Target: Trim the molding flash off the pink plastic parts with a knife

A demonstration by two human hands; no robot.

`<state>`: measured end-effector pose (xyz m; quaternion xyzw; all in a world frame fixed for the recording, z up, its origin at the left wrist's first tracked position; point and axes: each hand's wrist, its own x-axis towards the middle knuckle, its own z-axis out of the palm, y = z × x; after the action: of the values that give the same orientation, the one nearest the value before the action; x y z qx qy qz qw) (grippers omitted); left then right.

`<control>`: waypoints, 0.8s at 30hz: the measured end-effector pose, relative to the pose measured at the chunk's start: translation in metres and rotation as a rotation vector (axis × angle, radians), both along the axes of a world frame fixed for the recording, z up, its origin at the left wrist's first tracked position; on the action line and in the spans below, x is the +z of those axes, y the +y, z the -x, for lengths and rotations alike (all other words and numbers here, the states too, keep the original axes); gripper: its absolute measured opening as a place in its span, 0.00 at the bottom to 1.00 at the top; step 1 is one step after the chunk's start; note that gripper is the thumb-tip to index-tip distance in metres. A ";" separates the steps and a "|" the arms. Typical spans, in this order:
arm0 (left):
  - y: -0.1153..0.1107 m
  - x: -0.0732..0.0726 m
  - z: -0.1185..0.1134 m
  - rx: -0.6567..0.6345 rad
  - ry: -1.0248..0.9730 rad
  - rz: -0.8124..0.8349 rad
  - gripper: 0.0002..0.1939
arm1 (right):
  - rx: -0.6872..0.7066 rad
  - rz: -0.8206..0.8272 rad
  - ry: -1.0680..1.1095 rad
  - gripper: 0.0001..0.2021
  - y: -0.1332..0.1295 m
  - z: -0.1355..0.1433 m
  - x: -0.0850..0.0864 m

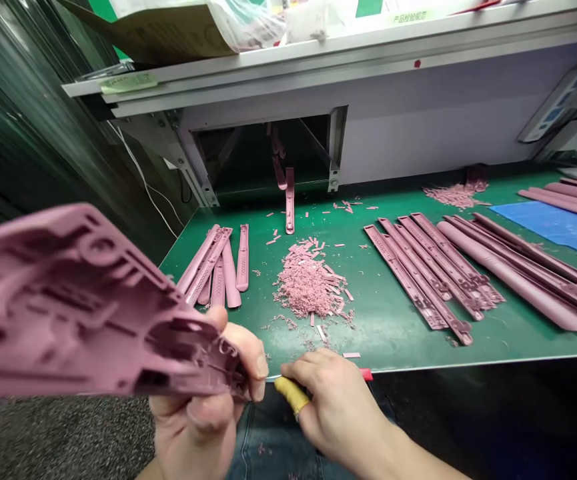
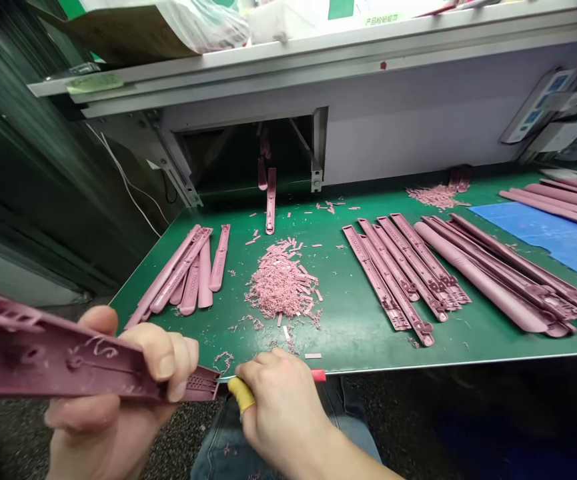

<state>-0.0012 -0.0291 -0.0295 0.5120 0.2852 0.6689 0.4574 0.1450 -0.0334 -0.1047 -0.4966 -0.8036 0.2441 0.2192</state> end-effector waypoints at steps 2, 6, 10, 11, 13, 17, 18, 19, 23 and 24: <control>0.004 0.003 0.007 -0.043 -0.084 0.020 0.19 | 0.008 -0.042 0.004 0.08 -0.001 -0.004 -0.003; 0.019 0.010 0.021 -0.022 -0.226 0.031 0.19 | 0.038 -0.025 0.205 0.10 -0.005 -0.009 -0.003; 0.034 0.008 0.025 0.138 -0.413 0.138 0.16 | 0.111 0.031 0.573 0.13 -0.009 0.002 -0.002; 0.036 0.004 0.025 0.205 -0.406 0.191 0.15 | 0.145 0.009 0.637 0.15 -0.008 0.005 -0.003; 0.038 -0.006 0.025 0.421 -0.144 0.175 0.16 | 0.165 -0.012 0.708 0.13 -0.004 0.008 -0.001; 0.028 -0.030 0.032 0.711 0.893 -0.422 0.38 | 0.063 0.259 0.673 0.12 0.011 -0.014 0.019; 0.026 -0.033 0.036 0.600 1.086 -0.605 0.37 | 0.080 0.369 0.681 0.13 0.014 -0.023 0.027; 0.024 -0.035 0.039 0.430 1.223 -0.754 0.32 | 0.121 0.470 0.701 0.15 0.017 -0.031 0.035; 0.027 -0.026 0.056 0.046 1.463 -0.892 0.22 | 0.199 0.509 0.698 0.15 0.019 -0.055 0.050; 0.029 -0.020 0.060 0.023 1.481 -0.848 0.23 | 0.175 0.402 0.650 0.14 0.019 -0.057 0.048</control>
<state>-0.0607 0.0002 -0.0496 0.9422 0.2413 0.2167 -0.0844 0.2022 -0.0147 -0.0568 -0.3561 -0.6679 0.5589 0.3388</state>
